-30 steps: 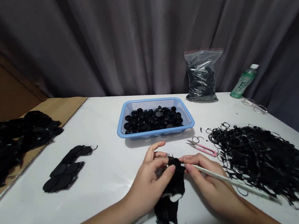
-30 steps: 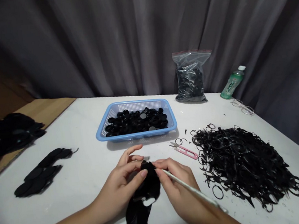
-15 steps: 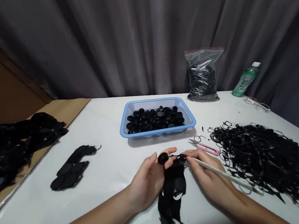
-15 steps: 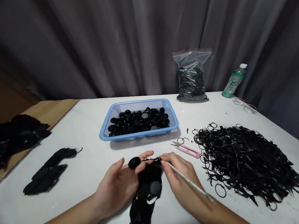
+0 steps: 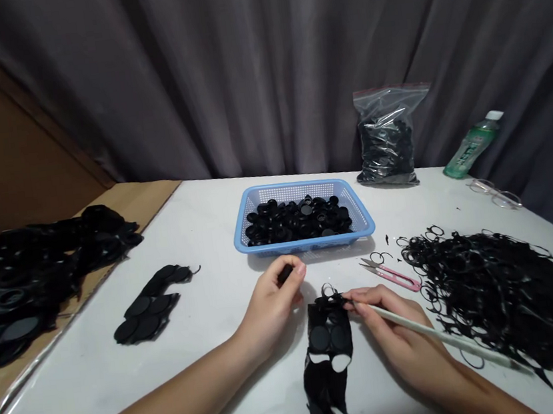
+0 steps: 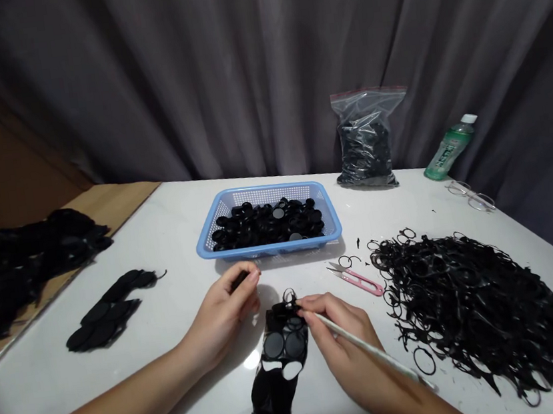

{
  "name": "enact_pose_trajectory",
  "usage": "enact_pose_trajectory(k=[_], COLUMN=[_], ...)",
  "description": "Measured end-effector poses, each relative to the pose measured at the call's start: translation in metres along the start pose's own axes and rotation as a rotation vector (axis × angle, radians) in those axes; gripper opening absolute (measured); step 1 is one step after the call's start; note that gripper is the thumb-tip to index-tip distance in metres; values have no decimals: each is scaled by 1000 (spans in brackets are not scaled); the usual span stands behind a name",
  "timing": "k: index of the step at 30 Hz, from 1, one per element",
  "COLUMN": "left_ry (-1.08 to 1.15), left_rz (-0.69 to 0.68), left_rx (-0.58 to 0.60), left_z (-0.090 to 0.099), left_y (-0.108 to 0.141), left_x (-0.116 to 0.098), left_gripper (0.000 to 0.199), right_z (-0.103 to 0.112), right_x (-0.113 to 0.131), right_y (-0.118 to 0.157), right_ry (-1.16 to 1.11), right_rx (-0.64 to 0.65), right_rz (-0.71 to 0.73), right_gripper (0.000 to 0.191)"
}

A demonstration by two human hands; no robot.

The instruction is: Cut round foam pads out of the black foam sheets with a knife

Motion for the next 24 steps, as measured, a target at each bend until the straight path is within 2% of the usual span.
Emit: enact_pose_trajectory(k=[2, 4, 7, 10, 17, 24], left_ry=[71, 208, 299, 288, 337, 294], left_rz=[4, 15, 34, 4, -2, -65], left_rx=[73, 152, 197, 188, 210, 125], left_z=[-6, -13, -16, -15, -20, -6], left_y=[4, 7, 10, 10, 9, 3], left_x=[1, 2, 2, 0, -8, -13], left_gripper=[23, 35, 46, 50, 39, 41], right_z=[-1, 0, 2, 3, 3, 1], right_x=[3, 6, 8, 9, 7, 10], right_y=[2, 3, 5, 6, 7, 8], right_ry=[9, 25, 35, 41, 65, 79], right_rx=[4, -7, -20, -13, 10, 13], right_rz=[22, 43, 69, 88, 92, 114], right_gripper=[17, 17, 16, 15, 15, 15])
Point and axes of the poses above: each hand's wrist, its own y-axis away from the middle knuckle, its own z-axis out of the back of the hand, x = y × z, the point moved 8 cm from there along -y, towards the middle knuckle
